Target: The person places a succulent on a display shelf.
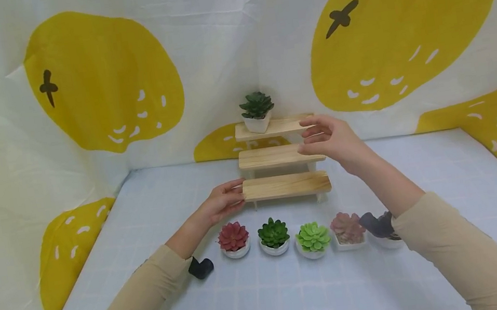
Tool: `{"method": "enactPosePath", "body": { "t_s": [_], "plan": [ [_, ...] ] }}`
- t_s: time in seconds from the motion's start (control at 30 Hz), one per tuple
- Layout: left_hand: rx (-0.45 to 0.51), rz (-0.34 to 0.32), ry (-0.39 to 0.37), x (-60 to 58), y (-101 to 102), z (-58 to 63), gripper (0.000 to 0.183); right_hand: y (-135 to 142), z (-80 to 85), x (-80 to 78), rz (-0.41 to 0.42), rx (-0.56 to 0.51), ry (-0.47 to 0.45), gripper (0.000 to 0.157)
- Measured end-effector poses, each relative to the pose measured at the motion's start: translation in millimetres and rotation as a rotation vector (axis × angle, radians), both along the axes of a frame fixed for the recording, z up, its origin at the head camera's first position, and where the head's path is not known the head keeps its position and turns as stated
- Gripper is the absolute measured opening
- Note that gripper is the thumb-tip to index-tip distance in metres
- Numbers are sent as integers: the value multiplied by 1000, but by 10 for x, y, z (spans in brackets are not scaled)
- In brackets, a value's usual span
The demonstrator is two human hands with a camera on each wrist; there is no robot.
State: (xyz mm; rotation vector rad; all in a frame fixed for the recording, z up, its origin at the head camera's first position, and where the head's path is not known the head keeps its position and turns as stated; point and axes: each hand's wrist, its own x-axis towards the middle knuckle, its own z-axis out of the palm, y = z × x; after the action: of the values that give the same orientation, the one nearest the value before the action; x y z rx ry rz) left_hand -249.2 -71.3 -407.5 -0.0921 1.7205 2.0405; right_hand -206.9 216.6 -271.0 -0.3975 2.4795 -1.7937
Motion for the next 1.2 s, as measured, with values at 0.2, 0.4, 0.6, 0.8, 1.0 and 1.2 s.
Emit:
{"method": "enactPosePath", "body": {
  "t_s": [0.2,0.4,0.6,0.8,1.0,1.2],
  "plan": [
    [-6,-6,-1,-2,13,28,53,157,-8,172,9,130,40,50],
    [-8,-1,1,-12,24,47,53,360,-64,314,49,226,90,49],
    [-5,3,-9,-21,27,56,53,565,-120,426,108,319,131,49],
    [-8,5,-7,-29,15,47,52,739,-193,513,87,342,122,48],
    [-2,-1,-10,-20,9,36,52,936,-329,548,98,319,112,50],
    [2,2,-17,1,2,31,52,1159,-485,560,130,321,86,49]
  ]
}}
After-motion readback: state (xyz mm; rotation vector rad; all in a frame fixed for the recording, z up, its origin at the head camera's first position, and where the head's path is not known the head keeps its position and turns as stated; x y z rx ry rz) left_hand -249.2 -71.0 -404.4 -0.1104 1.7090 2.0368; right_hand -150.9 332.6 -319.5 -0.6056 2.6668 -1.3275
